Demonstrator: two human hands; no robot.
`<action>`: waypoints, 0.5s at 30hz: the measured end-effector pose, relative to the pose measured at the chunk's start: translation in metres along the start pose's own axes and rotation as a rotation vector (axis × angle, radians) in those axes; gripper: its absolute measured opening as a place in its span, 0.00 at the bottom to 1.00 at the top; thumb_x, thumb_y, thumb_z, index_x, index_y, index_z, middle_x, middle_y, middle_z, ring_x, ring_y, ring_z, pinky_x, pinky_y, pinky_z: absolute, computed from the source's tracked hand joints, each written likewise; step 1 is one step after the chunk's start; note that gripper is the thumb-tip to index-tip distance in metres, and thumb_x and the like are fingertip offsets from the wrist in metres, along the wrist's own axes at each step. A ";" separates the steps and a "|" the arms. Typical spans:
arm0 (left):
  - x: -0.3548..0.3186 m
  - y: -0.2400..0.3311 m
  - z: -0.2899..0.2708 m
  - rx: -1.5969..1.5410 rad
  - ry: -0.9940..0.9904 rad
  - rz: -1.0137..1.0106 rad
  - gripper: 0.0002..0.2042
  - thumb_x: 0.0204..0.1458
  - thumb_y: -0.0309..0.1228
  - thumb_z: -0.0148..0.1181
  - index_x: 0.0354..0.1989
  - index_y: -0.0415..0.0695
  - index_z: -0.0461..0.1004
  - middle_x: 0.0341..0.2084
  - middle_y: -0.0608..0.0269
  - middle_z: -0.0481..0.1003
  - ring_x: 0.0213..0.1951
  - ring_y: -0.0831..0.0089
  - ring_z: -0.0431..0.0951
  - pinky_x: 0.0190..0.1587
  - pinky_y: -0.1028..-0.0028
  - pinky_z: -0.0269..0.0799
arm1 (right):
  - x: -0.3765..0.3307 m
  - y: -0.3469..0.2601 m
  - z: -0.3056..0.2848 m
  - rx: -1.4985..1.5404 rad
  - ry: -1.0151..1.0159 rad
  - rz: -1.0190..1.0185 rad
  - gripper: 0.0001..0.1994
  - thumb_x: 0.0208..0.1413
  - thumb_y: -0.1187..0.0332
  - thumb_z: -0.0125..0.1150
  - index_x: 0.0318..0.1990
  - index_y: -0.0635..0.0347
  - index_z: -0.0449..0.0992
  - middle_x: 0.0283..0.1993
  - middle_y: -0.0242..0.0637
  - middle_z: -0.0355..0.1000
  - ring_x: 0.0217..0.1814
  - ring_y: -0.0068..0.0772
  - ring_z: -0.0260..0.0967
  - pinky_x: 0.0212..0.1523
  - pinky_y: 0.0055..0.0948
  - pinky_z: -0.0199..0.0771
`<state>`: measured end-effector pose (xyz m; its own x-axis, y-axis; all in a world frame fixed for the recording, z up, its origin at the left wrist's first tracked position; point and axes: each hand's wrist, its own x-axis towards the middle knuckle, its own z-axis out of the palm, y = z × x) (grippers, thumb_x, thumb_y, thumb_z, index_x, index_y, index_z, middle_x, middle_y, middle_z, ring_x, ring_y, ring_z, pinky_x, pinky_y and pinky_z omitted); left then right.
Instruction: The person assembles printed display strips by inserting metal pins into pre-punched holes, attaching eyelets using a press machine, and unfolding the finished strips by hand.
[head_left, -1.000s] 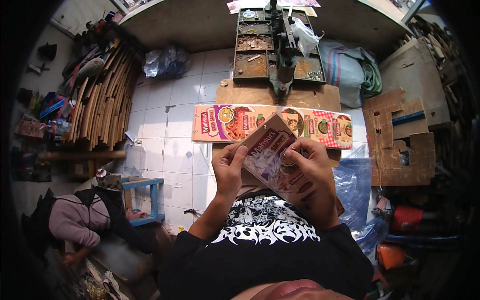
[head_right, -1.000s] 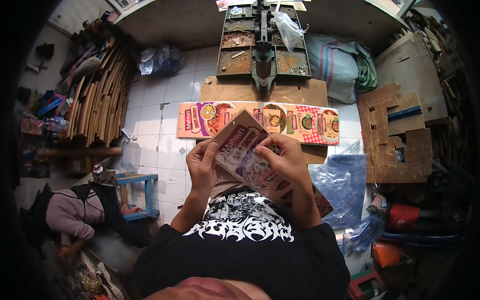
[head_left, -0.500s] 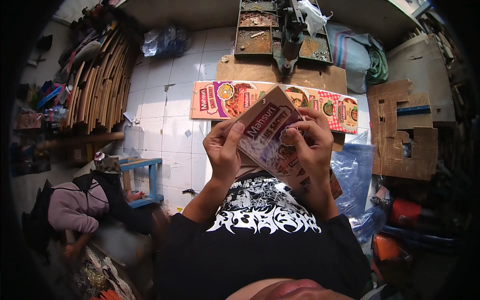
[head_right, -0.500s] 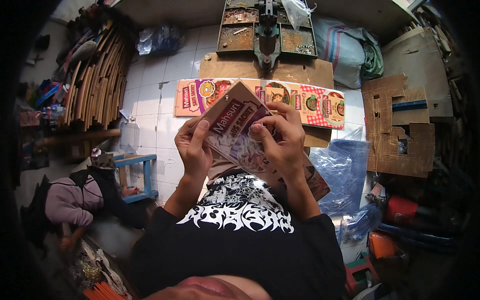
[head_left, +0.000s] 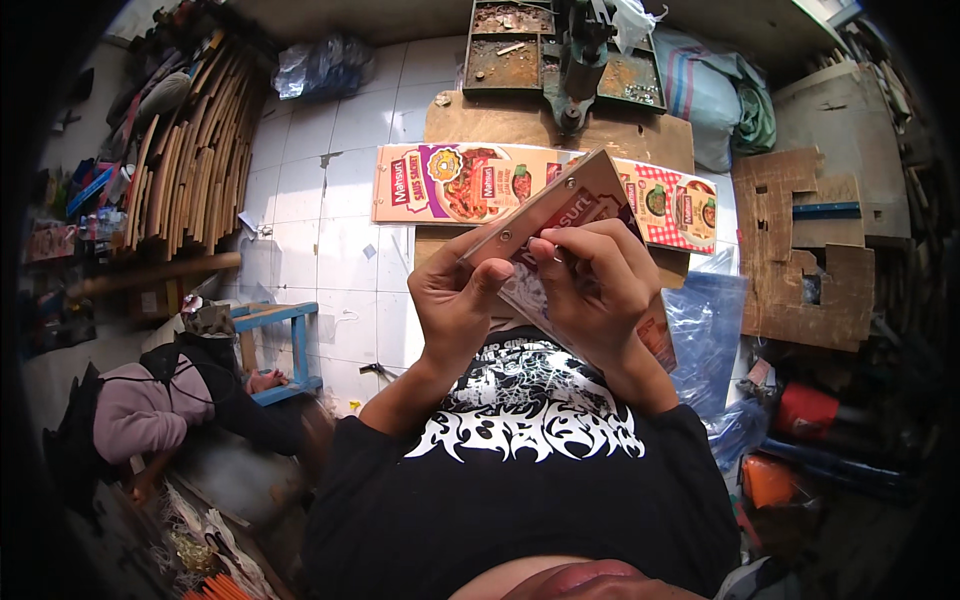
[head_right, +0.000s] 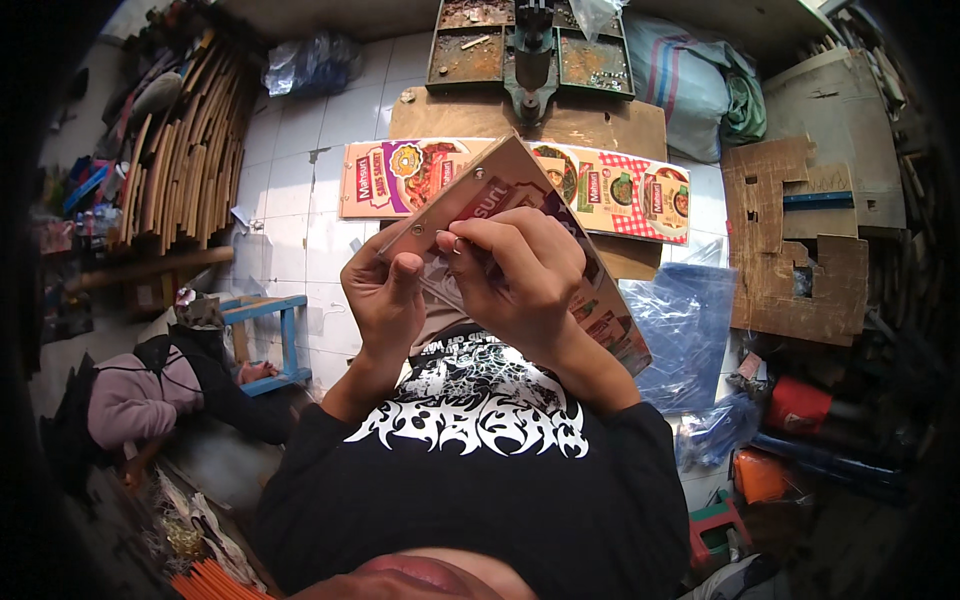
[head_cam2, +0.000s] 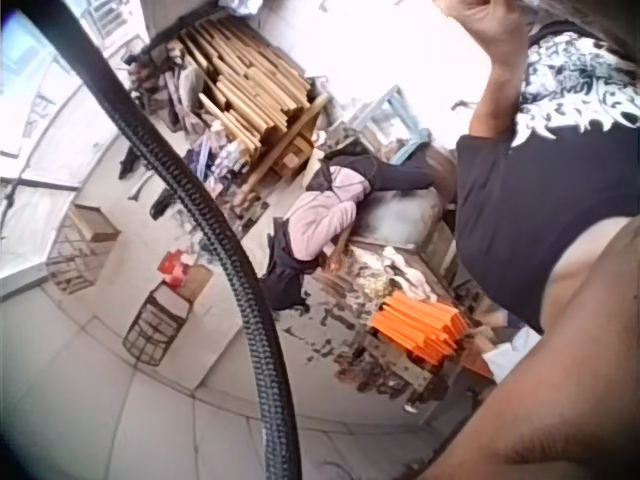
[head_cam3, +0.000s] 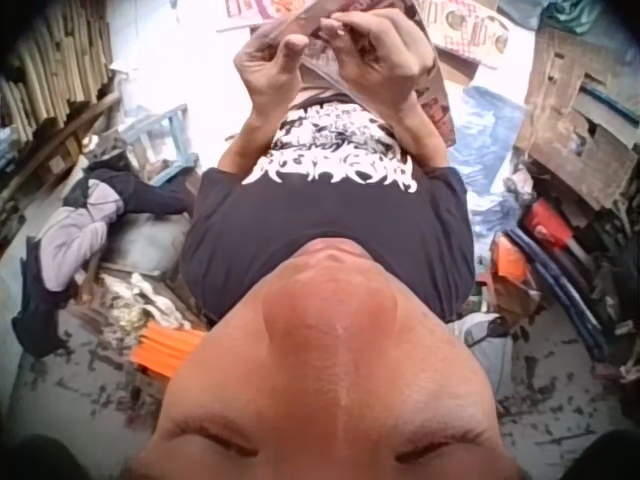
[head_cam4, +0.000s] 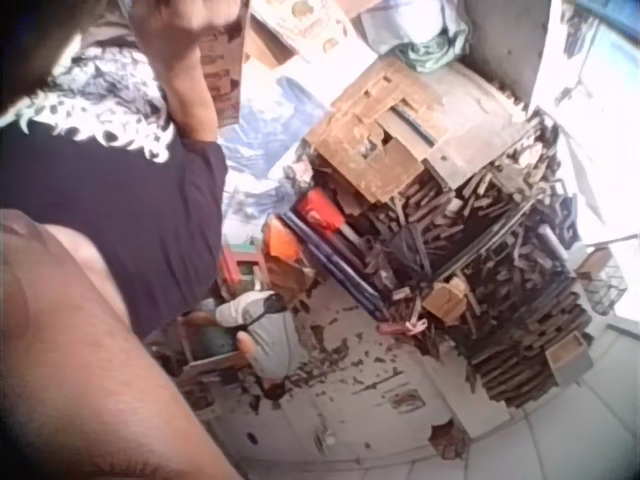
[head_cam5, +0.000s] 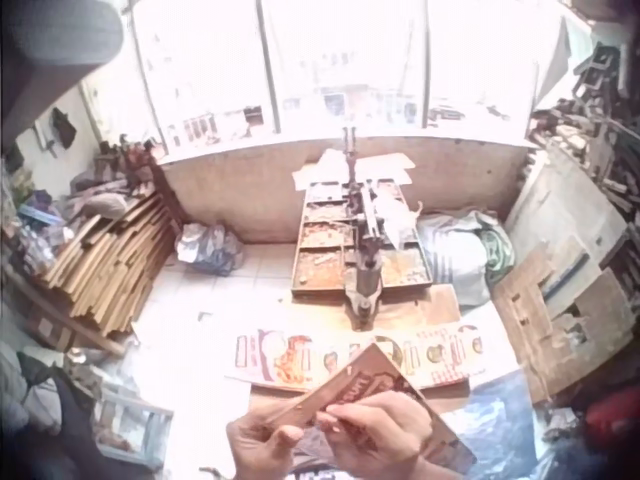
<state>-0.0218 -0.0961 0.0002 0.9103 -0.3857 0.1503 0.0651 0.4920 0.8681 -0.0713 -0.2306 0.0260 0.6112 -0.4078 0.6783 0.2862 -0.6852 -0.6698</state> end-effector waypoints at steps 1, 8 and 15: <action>-0.001 0.001 0.000 0.015 -0.027 0.018 0.21 0.51 0.29 0.65 0.51 0.30 0.70 0.39 0.56 0.78 0.40 0.76 0.77 0.44 0.78 0.74 | 0.001 -0.001 0.002 0.001 0.008 -0.017 0.07 0.43 0.71 0.71 0.29 0.57 0.77 0.22 0.32 0.70 0.19 0.29 0.65 0.20 0.26 0.60; -0.004 0.011 0.004 0.048 -0.068 0.020 0.22 0.51 0.29 0.65 0.52 0.31 0.69 0.43 0.54 0.77 0.44 0.73 0.77 0.47 0.76 0.74 | 0.006 -0.003 0.003 0.010 0.015 -0.025 0.07 0.44 0.70 0.70 0.29 0.58 0.76 0.20 0.32 0.69 0.18 0.29 0.65 0.17 0.26 0.59; -0.004 0.011 0.005 0.072 -0.096 0.040 0.23 0.50 0.29 0.65 0.53 0.31 0.69 0.43 0.53 0.77 0.45 0.73 0.77 0.47 0.76 0.74 | 0.005 -0.007 0.002 0.009 0.006 -0.020 0.07 0.44 0.71 0.70 0.29 0.58 0.76 0.20 0.33 0.69 0.18 0.28 0.65 0.18 0.25 0.60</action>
<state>-0.0267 -0.0931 0.0116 0.8680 -0.4414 0.2275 -0.0037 0.4524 0.8918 -0.0685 -0.2268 0.0334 0.6012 -0.3978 0.6930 0.3044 -0.6879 -0.6589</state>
